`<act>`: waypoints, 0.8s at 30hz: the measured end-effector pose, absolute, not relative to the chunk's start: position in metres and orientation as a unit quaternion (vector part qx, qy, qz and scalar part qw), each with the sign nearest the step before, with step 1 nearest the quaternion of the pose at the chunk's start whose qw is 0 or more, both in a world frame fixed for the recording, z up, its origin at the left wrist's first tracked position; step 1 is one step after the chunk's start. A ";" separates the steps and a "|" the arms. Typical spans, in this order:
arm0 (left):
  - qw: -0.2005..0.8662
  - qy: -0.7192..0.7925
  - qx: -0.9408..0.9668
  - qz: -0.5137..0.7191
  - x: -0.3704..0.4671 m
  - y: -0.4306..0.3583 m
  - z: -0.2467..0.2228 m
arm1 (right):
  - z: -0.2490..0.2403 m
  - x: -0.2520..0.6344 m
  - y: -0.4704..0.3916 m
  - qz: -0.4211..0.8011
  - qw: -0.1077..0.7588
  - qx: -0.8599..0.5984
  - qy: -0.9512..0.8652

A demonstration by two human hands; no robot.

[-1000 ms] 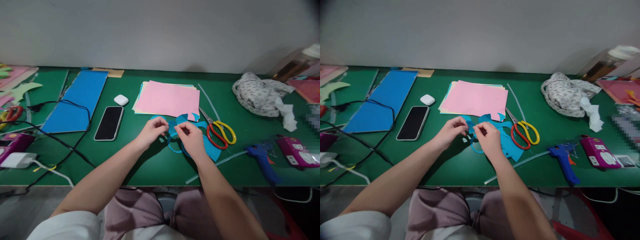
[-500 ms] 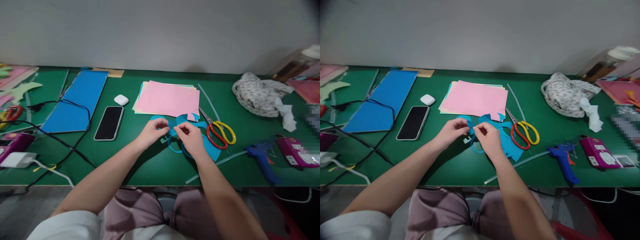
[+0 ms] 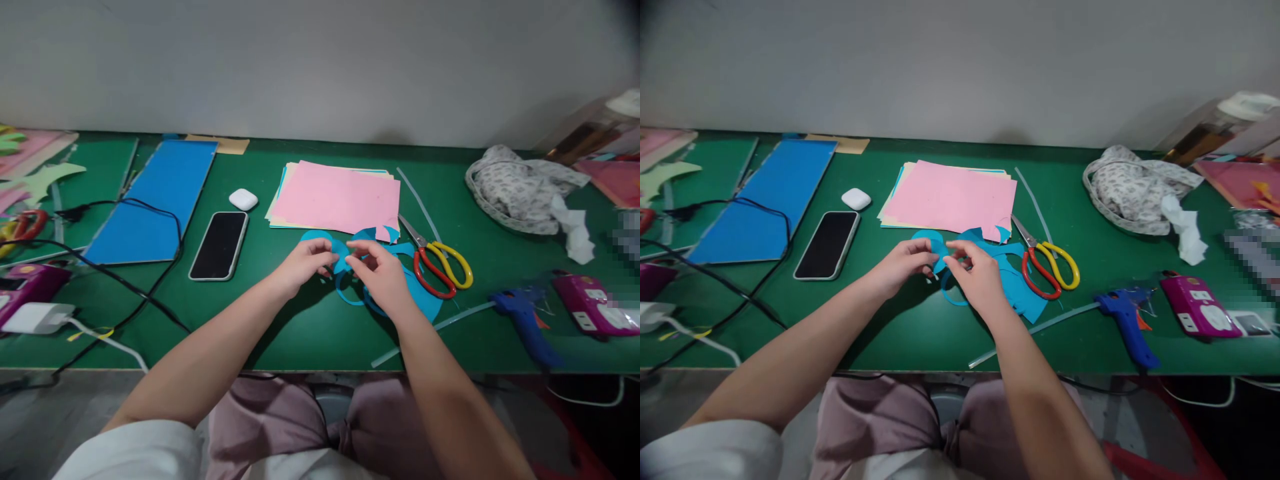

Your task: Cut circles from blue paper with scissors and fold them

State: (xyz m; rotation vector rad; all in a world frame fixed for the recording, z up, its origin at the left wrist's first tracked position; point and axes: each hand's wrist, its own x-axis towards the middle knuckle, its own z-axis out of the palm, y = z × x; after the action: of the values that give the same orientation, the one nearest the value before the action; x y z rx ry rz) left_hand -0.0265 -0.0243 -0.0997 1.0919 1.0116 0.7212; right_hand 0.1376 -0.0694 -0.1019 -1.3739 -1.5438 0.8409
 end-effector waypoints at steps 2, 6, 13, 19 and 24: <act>0.698 0.454 0.456 0.315 -0.028 -0.024 -0.100 | -0.101 0.140 -0.070 0.293 0.417 -0.531 -0.677; 0.733 0.446 0.415 0.304 -0.029 -0.024 -0.100 | -0.103 0.142 -0.071 0.151 0.392 -0.500 -0.757; 0.764 0.423 0.403 0.274 -0.028 -0.026 -0.099 | -0.105 0.142 -0.073 0.083 0.383 -0.496 -0.775; 0.755 0.411 0.415 0.298 -0.028 -0.026 -0.099 | -0.102 0.142 -0.071 0.157 0.422 -0.500 -0.740; 0.715 0.414 0.441 0.352 -0.027 -0.027 -0.101 | -0.103 0.142 -0.067 0.243 0.439 -0.533 -0.682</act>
State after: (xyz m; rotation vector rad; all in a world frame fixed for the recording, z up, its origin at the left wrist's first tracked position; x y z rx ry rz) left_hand -0.0268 -0.0266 -0.1010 0.9762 0.9160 0.7808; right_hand 0.1422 -0.0669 -0.1026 -1.3234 -1.6936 0.6038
